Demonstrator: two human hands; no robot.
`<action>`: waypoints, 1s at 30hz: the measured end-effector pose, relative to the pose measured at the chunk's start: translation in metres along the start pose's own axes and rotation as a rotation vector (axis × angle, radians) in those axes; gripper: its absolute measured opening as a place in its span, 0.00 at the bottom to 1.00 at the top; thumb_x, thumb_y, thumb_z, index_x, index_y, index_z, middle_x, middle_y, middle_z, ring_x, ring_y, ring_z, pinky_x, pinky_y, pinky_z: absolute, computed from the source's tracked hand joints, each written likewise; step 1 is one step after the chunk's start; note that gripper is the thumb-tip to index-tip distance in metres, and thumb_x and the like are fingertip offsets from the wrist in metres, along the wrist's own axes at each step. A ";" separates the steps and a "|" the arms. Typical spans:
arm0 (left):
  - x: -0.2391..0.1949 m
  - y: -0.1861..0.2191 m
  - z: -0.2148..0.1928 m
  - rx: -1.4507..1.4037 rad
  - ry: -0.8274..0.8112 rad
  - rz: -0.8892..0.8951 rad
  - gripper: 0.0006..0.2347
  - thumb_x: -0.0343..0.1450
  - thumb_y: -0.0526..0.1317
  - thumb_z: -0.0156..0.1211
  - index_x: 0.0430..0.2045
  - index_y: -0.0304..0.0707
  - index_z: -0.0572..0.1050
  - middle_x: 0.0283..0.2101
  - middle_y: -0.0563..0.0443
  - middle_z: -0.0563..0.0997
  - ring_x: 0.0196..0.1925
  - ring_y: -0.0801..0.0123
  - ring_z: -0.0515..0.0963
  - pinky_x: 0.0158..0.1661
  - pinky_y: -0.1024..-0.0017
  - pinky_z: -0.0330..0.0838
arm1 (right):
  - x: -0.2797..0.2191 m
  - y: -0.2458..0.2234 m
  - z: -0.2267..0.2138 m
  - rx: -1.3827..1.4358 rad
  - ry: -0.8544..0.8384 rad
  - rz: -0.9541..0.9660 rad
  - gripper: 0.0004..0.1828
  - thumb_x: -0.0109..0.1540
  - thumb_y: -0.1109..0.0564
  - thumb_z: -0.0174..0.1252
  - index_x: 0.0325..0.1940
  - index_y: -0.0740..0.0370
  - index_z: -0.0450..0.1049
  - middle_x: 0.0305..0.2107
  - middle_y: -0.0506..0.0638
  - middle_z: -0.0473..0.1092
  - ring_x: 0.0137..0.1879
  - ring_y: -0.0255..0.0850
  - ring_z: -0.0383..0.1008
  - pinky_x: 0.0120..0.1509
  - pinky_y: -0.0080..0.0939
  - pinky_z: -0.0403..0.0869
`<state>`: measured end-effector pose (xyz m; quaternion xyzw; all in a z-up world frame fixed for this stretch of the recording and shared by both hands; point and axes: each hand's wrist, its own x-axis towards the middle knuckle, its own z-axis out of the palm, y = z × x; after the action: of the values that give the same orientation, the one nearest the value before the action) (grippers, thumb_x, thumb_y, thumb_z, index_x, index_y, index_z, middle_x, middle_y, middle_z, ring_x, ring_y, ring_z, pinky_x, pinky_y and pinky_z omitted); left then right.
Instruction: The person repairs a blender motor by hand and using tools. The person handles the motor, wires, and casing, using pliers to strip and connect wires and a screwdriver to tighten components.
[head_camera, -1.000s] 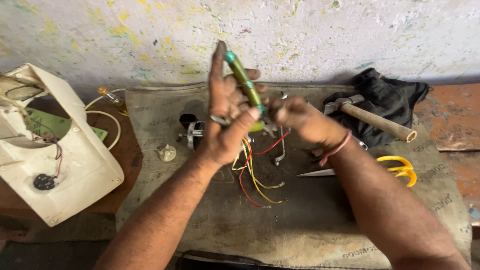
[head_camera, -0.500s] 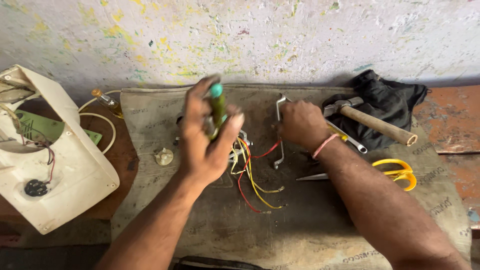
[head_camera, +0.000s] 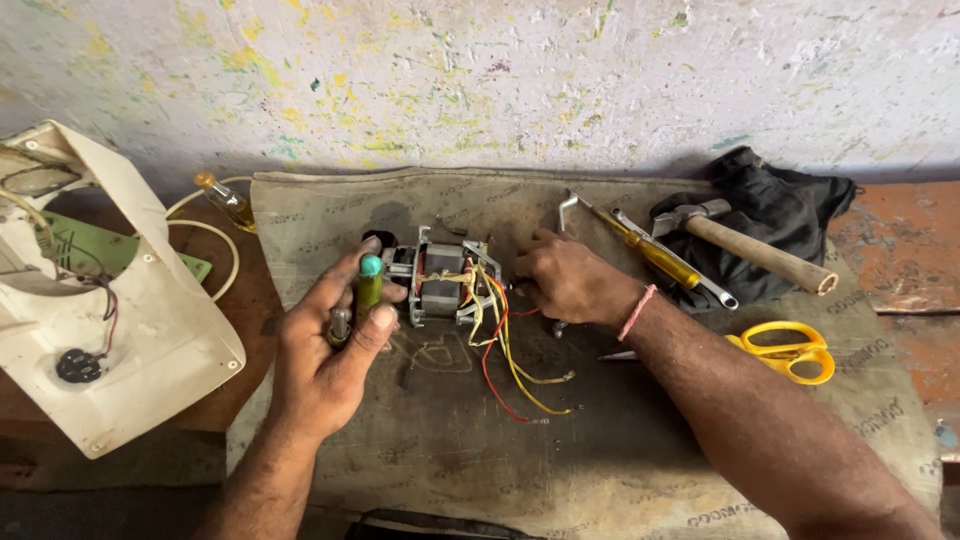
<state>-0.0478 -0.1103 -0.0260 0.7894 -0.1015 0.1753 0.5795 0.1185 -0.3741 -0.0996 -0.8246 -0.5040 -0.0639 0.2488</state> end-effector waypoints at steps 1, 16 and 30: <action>0.001 0.001 0.001 -0.024 0.004 0.014 0.25 0.75 0.43 0.61 0.67 0.32 0.66 0.43 0.48 0.83 0.35 0.79 0.77 0.36 0.78 0.75 | 0.000 0.002 0.002 0.002 -0.020 0.038 0.09 0.54 0.60 0.62 0.37 0.62 0.80 0.33 0.58 0.73 0.48 0.56 0.72 0.52 0.55 0.72; 0.102 0.050 0.066 -0.322 0.114 0.506 0.21 0.78 0.42 0.59 0.63 0.36 0.61 0.42 0.44 0.83 0.36 0.75 0.82 0.36 0.77 0.81 | 0.004 0.003 -0.002 0.207 -0.061 0.281 0.11 0.53 0.57 0.64 0.35 0.64 0.75 0.30 0.60 0.74 0.41 0.56 0.77 0.48 0.54 0.74; 0.123 0.001 0.068 -0.575 0.119 0.415 0.17 0.79 0.49 0.63 0.45 0.35 0.66 0.43 0.39 0.80 0.38 0.70 0.80 0.36 0.72 0.79 | 0.018 -0.013 -0.003 0.311 -0.113 0.561 0.11 0.49 0.58 0.68 0.29 0.67 0.77 0.24 0.60 0.76 0.30 0.53 0.77 0.38 0.50 0.74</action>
<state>0.0753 -0.1698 0.0048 0.5453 -0.2708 0.2990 0.7348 0.1164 -0.3559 -0.0857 -0.8857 -0.2737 0.1309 0.3515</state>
